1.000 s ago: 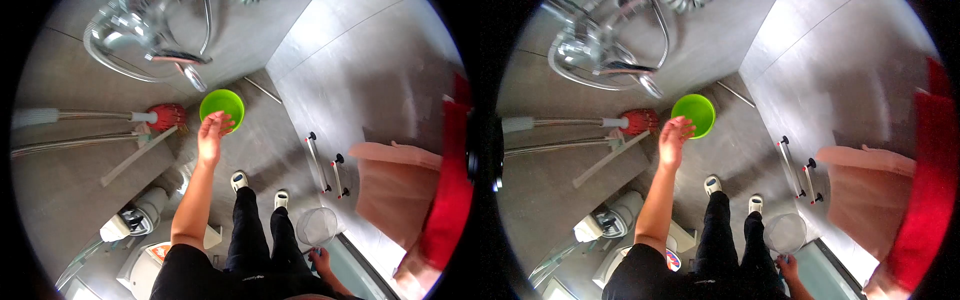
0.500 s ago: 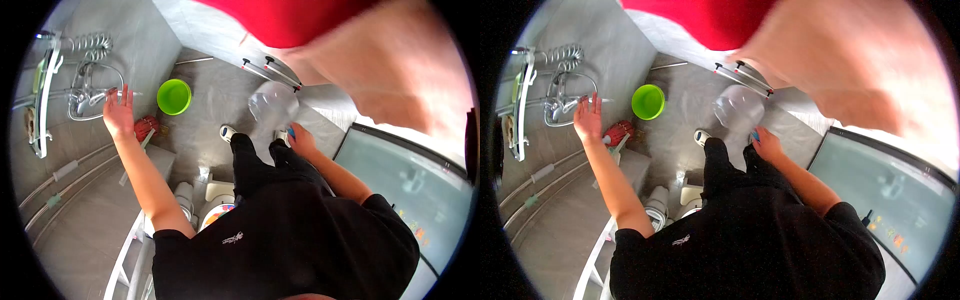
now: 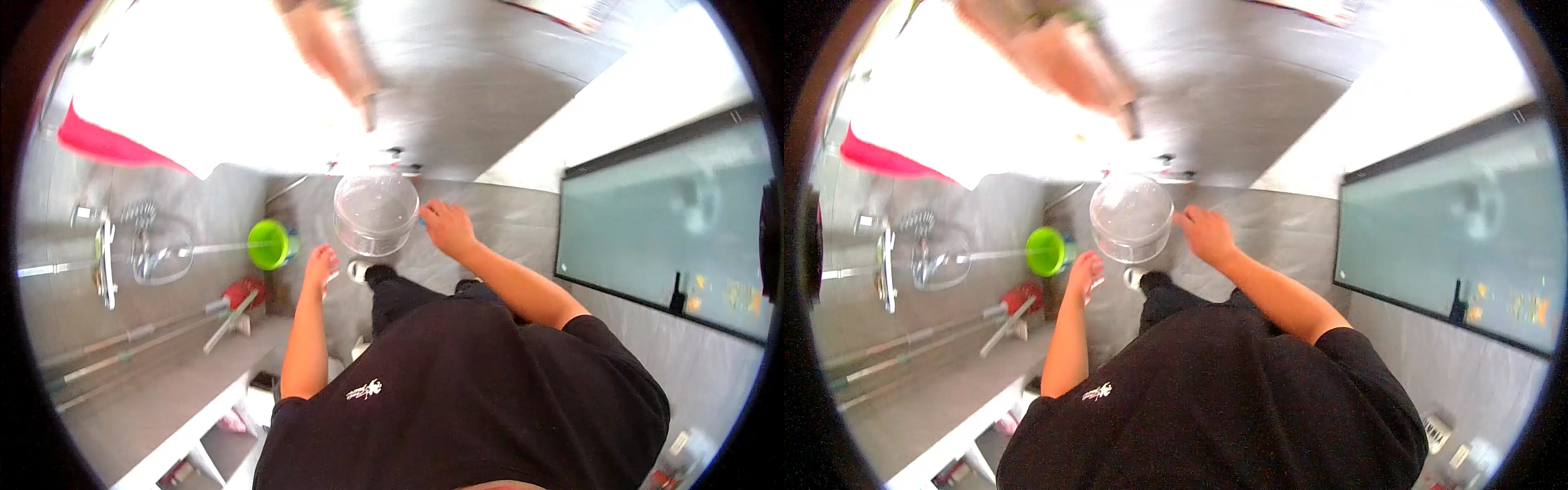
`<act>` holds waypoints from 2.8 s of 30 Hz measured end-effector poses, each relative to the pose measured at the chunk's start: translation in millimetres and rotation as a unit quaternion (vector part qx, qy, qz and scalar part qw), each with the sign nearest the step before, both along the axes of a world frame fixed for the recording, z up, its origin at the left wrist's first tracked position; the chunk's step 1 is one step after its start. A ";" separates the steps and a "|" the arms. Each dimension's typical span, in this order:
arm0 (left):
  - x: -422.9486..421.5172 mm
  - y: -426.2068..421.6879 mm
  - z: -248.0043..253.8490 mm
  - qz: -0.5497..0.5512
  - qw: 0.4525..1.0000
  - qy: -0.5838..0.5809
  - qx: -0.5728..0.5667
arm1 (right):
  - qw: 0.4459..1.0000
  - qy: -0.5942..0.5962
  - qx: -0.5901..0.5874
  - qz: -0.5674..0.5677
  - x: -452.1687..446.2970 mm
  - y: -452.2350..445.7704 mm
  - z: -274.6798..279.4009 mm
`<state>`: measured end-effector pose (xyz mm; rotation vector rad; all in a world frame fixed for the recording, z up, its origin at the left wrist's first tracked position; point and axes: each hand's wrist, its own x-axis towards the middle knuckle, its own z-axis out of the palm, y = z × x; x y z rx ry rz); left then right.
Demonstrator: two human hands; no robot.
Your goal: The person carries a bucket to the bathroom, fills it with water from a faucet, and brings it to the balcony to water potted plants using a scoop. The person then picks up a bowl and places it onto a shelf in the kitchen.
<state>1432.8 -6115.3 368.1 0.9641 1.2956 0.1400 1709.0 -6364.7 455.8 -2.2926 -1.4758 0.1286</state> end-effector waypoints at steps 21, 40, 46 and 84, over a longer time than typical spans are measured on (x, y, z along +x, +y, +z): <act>300.4 -189.6 -104.6 -0.499 0.834 0.236 -0.013 | 0.649 0.517 0.121 -0.545 301.0 -504.3 -86.9; 564.8 -272.2 -73.5 -0.440 0.867 0.228 -0.053 | 0.745 0.439 -0.001 -0.502 825.8 -438.2 -135.3; 663.1 -325.3 -74.0 -0.201 0.955 0.214 -0.029 | 0.951 0.264 -0.042 -0.155 1066.8 -153.6 -87.8; 1159.2 689.3 -152.0 -0.042 0.985 0.167 -0.007 | 0.816 0.546 -0.190 -0.003 1483.6 1250.3 -130.4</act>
